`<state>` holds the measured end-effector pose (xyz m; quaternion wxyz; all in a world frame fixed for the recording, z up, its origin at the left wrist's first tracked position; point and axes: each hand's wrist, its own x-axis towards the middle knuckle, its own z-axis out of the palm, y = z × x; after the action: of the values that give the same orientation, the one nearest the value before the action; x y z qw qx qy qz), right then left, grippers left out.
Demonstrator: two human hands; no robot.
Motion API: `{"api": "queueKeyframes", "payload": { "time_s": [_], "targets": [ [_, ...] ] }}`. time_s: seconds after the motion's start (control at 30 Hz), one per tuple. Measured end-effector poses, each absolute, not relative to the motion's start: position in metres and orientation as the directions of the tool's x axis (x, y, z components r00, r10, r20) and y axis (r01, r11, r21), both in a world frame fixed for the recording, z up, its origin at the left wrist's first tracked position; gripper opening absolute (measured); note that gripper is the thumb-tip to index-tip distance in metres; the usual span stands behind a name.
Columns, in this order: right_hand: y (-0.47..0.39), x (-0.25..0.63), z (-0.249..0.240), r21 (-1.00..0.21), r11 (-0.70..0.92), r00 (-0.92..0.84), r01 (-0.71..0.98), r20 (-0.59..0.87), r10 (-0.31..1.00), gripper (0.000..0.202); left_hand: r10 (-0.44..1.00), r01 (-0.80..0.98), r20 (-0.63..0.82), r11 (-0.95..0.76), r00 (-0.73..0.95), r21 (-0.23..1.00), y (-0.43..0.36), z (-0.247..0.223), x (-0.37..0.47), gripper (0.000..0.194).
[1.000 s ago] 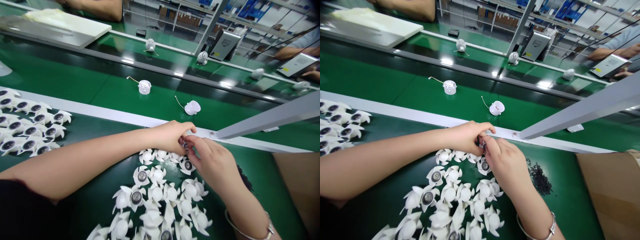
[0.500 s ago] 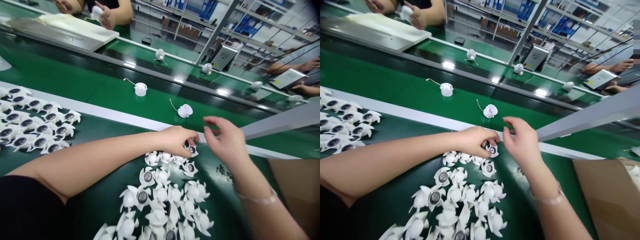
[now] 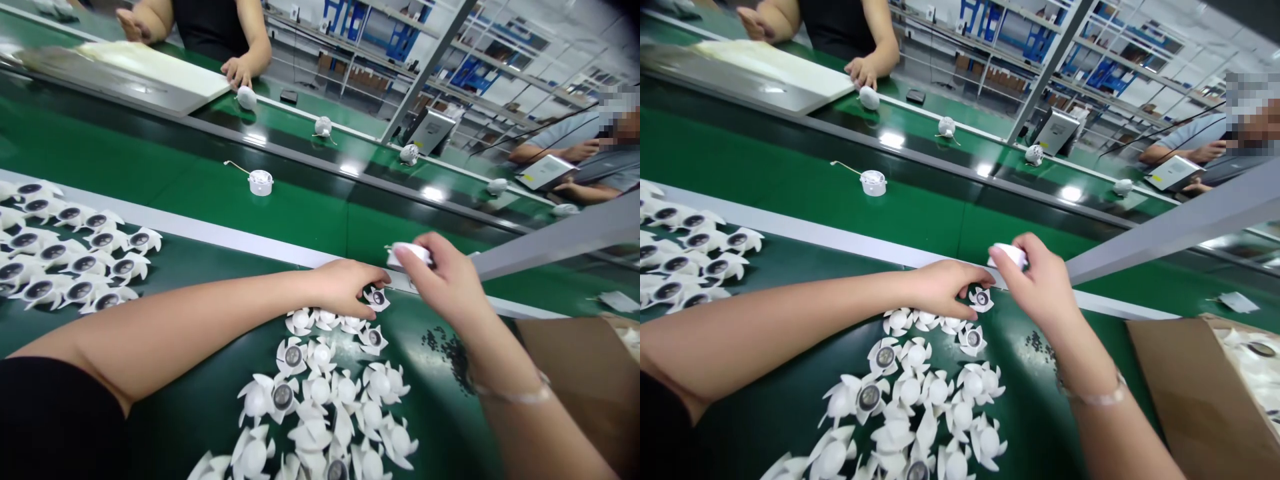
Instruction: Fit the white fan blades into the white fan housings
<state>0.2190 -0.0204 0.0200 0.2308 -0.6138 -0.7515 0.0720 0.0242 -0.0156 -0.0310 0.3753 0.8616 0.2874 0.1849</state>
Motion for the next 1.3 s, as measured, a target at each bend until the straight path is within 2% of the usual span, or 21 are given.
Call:
{"api": "queueKeyframes", "payload": {
  "time_s": [0.1, 0.17, 0.23, 0.33, 0.47, 0.63, 0.8, 0.87, 0.97, 1.0, 1.07, 1.13, 1.2, 1.3],
  "targets": [
    [-0.064, 0.246, 0.004, -0.701, 0.21, -0.08, 0.682, 0.214, 0.973, 0.026, 0.637, 0.344, 0.091, -0.525, 0.766, 0.778, -0.013, -0.027, 0.024, 0.055],
    [-0.079, 0.254, -0.01, -0.777, 0.257, -0.138, 0.574, 0.218, 0.966, 0.025, 0.674, 0.362, 0.056, -0.464, 0.737, 0.808, -0.01, -0.026, 0.025, 0.05],
    [-0.084, 0.255, -0.019, -0.756, 0.322, -0.19, 0.571, 0.259, 0.947, 0.023, 0.735, 0.36, 0.043, -0.381, 0.677, 0.852, -0.006, -0.026, 0.027, 0.039],
    [-0.083, 0.249, -0.023, -0.642, 0.434, -0.274, 0.632, 0.338, 0.9, 0.021, 0.812, 0.282, 0.071, -0.282, 0.579, 0.917, -0.005, -0.028, 0.03, 0.02],
    [-0.081, 0.24, -0.023, -0.481, 0.52, -0.367, 0.706, 0.379, 0.849, 0.018, 0.795, 0.265, 0.058, -0.269, 0.604, 0.926, -0.007, -0.027, 0.03, 0.03],
    [-0.083, 0.235, -0.025, -0.442, 0.495, -0.395, 0.748, 0.303, 0.867, 0.023, 0.773, 0.354, -0.081, -0.192, 0.63, 0.915, -0.003, -0.025, 0.031, 0.028],
    [-0.081, 0.238, -0.021, -0.39, 0.49, -0.399, 0.78, 0.293, 0.869, 0.027, 0.792, 0.37, -0.065, -0.209, 0.607, 0.905, 0.003, -0.025, 0.029, 0.026],
    [-0.079, 0.243, -0.021, -0.373, 0.541, -0.468, 0.754, 0.274, 0.84, 0.024, 0.744, 0.413, -0.11, -0.237, 0.66, 0.879, 0.005, -0.022, 0.023, 0.034],
    [-0.075, 0.25, -0.024, -0.29, 0.592, -0.504, 0.752, 0.324, 0.8, 0.02, 0.507, 0.412, -0.206, -0.336, 0.837, 0.847, 0.007, -0.016, 0.013, 0.043],
    [-0.074, 0.253, -0.025, -0.25, 0.567, -0.463, 0.785, 0.372, 0.805, 0.024, 0.44, 0.393, -0.21, -0.378, 0.873, 0.838, 0.007, -0.014, 0.011, 0.041],
    [-0.071, 0.259, -0.024, -0.203, 0.464, -0.329, 0.863, 0.471, 0.818, 0.035, 0.394, 0.371, -0.187, -0.466, 0.9, 0.803, 0.006, -0.012, 0.009, 0.039],
    [-0.07, 0.269, -0.018, -0.235, 0.361, -0.207, 0.902, 0.5, 0.841, 0.038, 0.393, 0.361, -0.153, -0.536, 0.907, 0.763, 0.004, -0.012, 0.009, 0.043],
    [-0.072, 0.283, -0.01, -0.309, 0.319, -0.186, 0.896, 0.391, 0.901, 0.026, 0.369, 0.339, -0.133, -0.576, 0.92, 0.744, 0.003, -0.011, 0.01, 0.038],
    [-0.077, 0.305, 0.001, -0.384, 0.305, -0.307, 0.871, 0.057, 0.95, 0.011, 0.334, 0.29, -0.094, -0.603, 0.938, 0.743, 0.0, -0.009, 0.011, 0.03]
  ]
}}
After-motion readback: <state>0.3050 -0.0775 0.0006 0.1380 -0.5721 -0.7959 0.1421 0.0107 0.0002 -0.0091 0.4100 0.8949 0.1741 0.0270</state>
